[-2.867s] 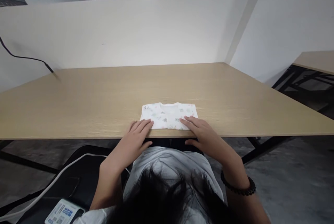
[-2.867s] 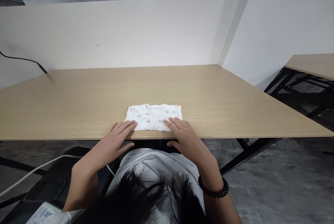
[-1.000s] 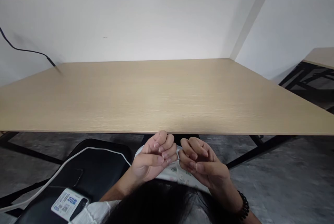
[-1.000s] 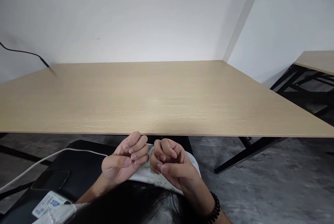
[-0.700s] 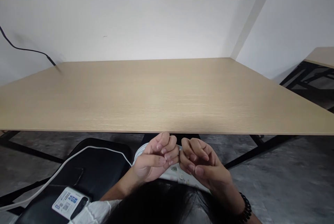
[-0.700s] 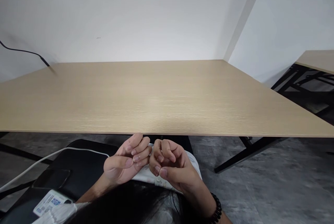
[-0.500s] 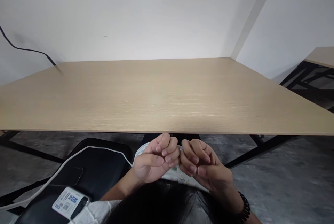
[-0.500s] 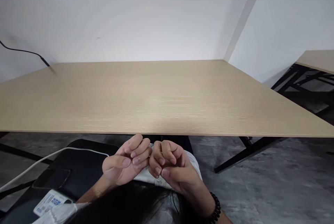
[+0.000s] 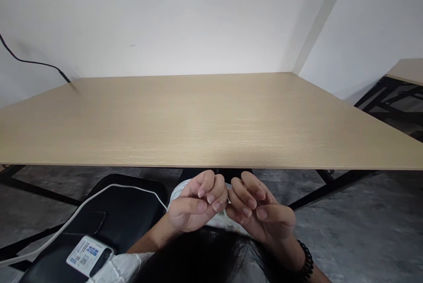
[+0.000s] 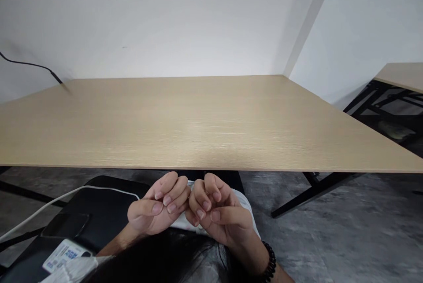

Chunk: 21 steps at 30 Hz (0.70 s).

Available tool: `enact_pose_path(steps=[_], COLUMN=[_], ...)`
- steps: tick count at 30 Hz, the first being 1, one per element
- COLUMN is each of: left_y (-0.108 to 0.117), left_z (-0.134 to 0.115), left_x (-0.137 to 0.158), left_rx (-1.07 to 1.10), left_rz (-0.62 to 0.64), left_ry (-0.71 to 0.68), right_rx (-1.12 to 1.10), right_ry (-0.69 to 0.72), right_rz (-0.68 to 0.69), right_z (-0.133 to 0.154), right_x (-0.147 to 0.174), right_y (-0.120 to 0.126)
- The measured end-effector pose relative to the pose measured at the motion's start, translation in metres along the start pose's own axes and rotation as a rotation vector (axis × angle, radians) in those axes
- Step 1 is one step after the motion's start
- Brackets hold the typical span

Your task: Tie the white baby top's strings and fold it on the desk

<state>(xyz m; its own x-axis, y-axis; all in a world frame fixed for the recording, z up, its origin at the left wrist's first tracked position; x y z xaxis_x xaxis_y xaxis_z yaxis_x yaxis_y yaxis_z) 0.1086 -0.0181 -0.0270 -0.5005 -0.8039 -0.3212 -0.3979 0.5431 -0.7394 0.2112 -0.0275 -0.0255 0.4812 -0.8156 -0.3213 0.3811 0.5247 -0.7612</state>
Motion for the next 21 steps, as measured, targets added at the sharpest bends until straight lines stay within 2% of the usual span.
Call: enact_pose_path(steps=[8, 14, 21], left_y=[-0.0005, 0.0038, 0.0002], left_z=[0.0001, -0.0001, 0.0023], left_x=[0.0012, 0.0028, 0.0053], left_rx=[0.003, -0.150, -0.312], left_rz=[0.059, -0.046, -0.009], left_ry=[-0.026, -0.119, -0.205], right_rx=[0.048, 0.302, 0.338], right_ry=[0.037, 0.175, 0.187], right_rz=[-0.020, -0.178, -0.204], right_z=[0.0000, 0.0034, 0.0021], right_x=[0.0012, 0.0032, 0.0052], right_y=[0.0001, 0.0038, 0.0091])
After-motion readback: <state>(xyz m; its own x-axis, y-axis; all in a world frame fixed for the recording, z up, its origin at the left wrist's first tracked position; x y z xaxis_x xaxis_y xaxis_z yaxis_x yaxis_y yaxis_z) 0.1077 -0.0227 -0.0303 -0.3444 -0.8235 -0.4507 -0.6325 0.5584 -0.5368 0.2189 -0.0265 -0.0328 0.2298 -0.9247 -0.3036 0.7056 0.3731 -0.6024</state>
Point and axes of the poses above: each hand's wrist, its own x-axis away from the middle knuckle, its own y-axis out of the back of the hand, z = x × y, the point moved 5 cm from there along -x, towards the middle knuckle, and after that the axes turned 3 degrees about -y, right-handed, at the moved point
